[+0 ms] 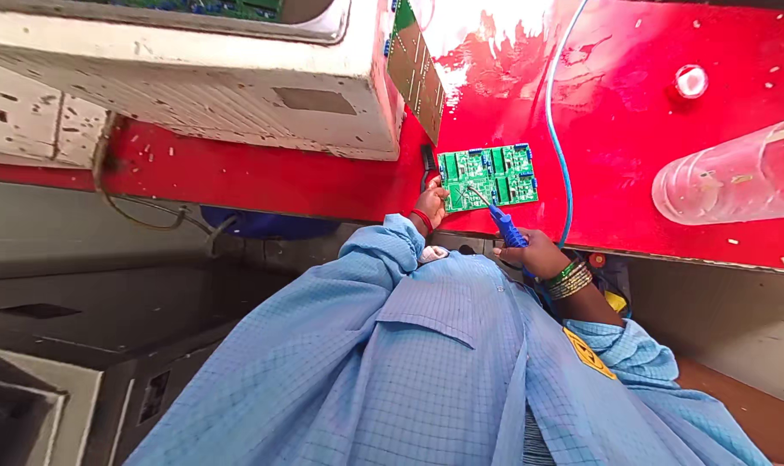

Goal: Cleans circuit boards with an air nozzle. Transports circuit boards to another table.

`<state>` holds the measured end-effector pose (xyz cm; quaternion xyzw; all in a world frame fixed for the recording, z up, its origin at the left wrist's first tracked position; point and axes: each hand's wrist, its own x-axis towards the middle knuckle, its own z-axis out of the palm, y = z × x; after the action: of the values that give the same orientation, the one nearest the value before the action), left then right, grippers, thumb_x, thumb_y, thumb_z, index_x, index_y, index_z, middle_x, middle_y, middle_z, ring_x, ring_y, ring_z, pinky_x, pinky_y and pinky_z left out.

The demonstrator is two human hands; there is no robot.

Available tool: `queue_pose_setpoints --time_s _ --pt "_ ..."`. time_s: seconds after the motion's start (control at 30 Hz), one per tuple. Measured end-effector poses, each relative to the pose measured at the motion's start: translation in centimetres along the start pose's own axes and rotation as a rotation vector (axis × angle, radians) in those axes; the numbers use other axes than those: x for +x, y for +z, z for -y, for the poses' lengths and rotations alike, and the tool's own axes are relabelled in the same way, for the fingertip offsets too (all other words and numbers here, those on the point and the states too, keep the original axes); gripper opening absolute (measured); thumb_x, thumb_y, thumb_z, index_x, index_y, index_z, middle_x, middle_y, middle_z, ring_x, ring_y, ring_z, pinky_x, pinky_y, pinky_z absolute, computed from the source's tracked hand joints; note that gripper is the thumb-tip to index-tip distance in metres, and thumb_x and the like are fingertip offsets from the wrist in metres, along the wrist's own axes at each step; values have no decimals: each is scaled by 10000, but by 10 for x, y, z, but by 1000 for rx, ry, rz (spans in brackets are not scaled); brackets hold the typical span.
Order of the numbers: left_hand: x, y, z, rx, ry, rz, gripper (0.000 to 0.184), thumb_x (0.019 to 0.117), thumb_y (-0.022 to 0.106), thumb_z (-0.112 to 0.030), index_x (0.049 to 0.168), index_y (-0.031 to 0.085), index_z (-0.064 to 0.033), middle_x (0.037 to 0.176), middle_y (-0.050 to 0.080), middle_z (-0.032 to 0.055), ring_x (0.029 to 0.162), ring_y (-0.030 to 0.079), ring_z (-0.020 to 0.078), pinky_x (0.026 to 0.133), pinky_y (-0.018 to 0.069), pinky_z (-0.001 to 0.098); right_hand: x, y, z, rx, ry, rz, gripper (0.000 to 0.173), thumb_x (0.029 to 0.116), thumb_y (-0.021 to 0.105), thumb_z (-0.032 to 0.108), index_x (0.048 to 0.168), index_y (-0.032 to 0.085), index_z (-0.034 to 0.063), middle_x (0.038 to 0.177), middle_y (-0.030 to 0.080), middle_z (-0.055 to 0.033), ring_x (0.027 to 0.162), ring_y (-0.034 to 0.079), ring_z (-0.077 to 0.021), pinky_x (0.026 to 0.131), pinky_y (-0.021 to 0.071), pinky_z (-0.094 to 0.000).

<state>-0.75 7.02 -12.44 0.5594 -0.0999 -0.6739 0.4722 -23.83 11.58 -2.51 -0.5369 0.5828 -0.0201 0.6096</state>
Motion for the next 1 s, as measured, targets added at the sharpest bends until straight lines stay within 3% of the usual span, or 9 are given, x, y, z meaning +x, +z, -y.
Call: queue_pose_setpoints --time_s 0.17,0.4,0.53,0.63,0.77,0.9,1.0 --pt "4 -4 0 24 -21 27 439 1067 386 -18 1497 334 -90 1323 540 186 1069 619 269 879 546 448 11 22 24 -27 -4 31 423 905 743 180 1282 628 28 996 665 -87 826 612 -123 780 515 -342" --pt "3 -5 4 72 -14 51 542 1018 482 72 1510 291 -49 1346 529 208 1081 628 279 889 555 449 26 35 47 -39 15 -127 447 893 773 171 1295 633 35 976 685 -117 824 625 -187 790 513 -419" --pt "3 -12 8 122 -3 92 579 1020 491 50 1539 277 -89 1424 506 198 1143 610 280 911 542 454 10 42 39 -50 59 -136 432 893 770 203 1273 650 36 1006 692 -120 858 646 -184 825 527 -427" --pt "8 -9 8 84 -9 81 597 1000 495 101 1531 271 -54 1394 511 216 1140 609 293 916 543 466 -1 49 31 -55 102 -133 452 906 758 266 1291 641 59 1005 670 -103 843 616 -160 803 509 -400" --pt "8 -10 7 100 -3 102 703 980 507 129 1574 211 -102 1390 518 223 1143 608 302 919 539 484 -5 58 30 -21 92 -121 507 926 734 377 1304 636 54 1027 689 -97 860 645 -146 825 535 -383" --pt "9 -11 6 122 15 103 776 943 497 161 1592 190 -136 1363 519 212 1056 605 265 844 542 439 0 68 36 -42 59 -85 491 940 711 424 1251 646 50 969 675 -65 815 628 -125 786 526 -363" --pt "11 -12 9 113 31 112 866 925 523 180 1623 146 -167 1357 532 226 1036 613 278 839 549 448 1 69 42 -43 92 -106 479 955 707 394 1276 637 45 1009 680 -97 846 637 -157 809 526 -387"
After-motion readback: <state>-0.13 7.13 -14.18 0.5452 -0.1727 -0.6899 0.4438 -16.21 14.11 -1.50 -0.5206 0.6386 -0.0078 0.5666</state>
